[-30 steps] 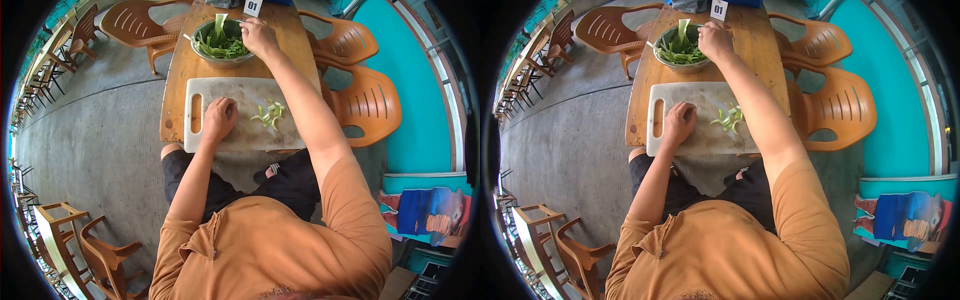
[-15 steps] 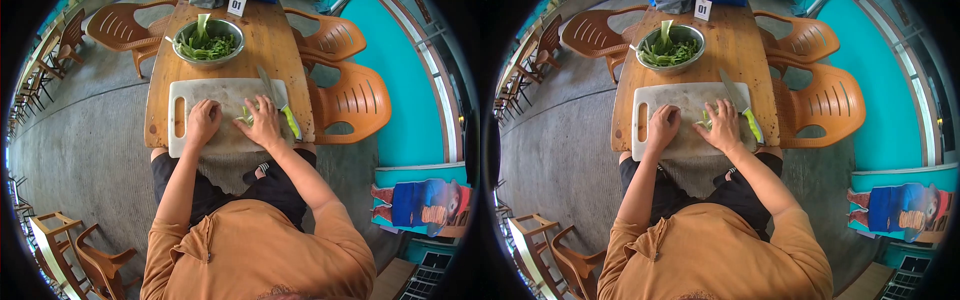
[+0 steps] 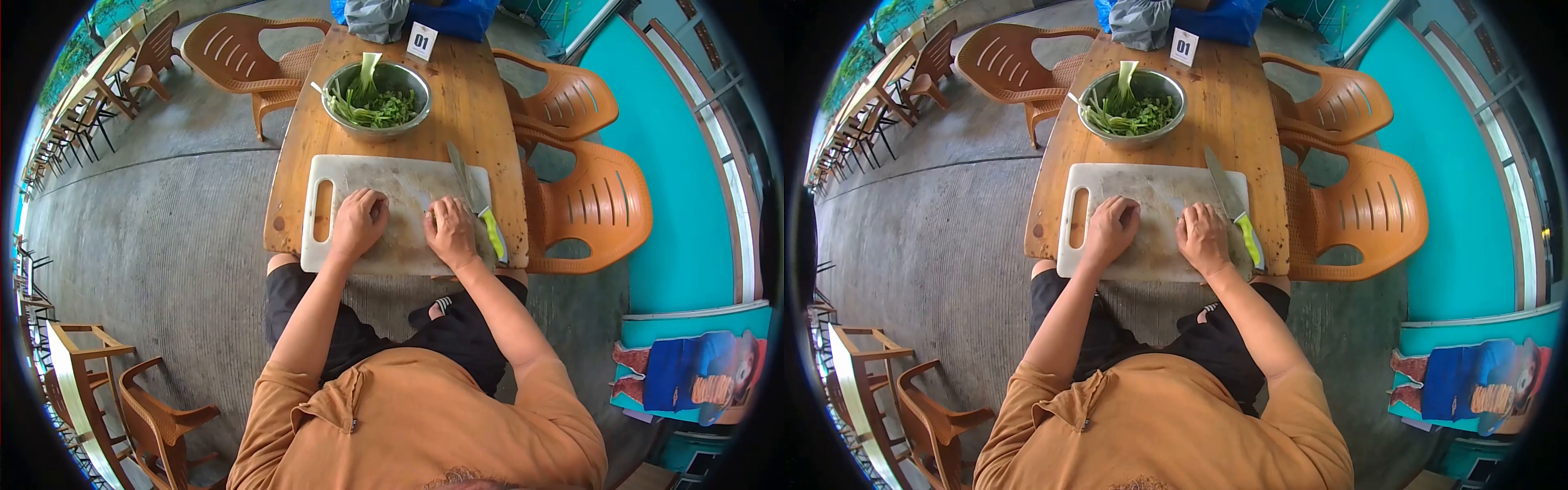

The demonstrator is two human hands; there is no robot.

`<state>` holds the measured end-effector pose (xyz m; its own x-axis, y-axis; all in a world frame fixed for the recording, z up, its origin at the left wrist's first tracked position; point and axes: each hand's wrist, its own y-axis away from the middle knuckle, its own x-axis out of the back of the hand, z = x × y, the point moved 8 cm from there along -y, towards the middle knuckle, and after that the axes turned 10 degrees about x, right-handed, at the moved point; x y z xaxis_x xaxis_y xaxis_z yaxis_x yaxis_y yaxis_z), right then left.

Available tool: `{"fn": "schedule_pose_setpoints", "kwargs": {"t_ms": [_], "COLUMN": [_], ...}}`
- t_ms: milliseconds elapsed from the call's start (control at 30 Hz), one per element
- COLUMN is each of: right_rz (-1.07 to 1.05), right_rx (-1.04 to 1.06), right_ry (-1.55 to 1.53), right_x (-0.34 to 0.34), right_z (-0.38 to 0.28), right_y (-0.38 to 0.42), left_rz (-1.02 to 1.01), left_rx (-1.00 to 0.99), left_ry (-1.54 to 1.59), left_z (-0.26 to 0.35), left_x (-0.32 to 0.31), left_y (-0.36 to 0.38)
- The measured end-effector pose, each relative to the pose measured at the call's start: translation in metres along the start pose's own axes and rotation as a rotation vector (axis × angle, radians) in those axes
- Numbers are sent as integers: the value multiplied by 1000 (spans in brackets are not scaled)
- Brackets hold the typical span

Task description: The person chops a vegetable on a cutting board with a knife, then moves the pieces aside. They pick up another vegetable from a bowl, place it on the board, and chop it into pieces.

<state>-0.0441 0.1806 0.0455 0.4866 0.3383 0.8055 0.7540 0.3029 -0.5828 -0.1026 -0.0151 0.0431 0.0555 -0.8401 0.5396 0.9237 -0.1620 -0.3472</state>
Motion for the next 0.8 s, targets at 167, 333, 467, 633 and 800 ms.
{"fn": "schedule_pose_setpoints", "kwargs": {"t_ms": [167, 333, 467, 633, 800], "right_rz": [-41, -29, -42, 141, 260], "right_rx": [68, 155, 123, -324, -311], "right_ry": [21, 8, -43, -294, -346], "right_x": [-1, 0, 0, 7, 9], "right_z": [-10, -14, -2, 54, 82], "right_y": [-2, -6, -16, -80, -199], "left_rz": [31, 20, 21, 3, -3], "left_rx": [-37, -28, -24, -10, 1], "left_ry": [37, 48, 51, 60, 74], "left_z": [4, -2, -4, -5, -5], "left_x": [3, 1, 1, 1, 3], "left_y": [0, 0, 1, 1, 0]}}
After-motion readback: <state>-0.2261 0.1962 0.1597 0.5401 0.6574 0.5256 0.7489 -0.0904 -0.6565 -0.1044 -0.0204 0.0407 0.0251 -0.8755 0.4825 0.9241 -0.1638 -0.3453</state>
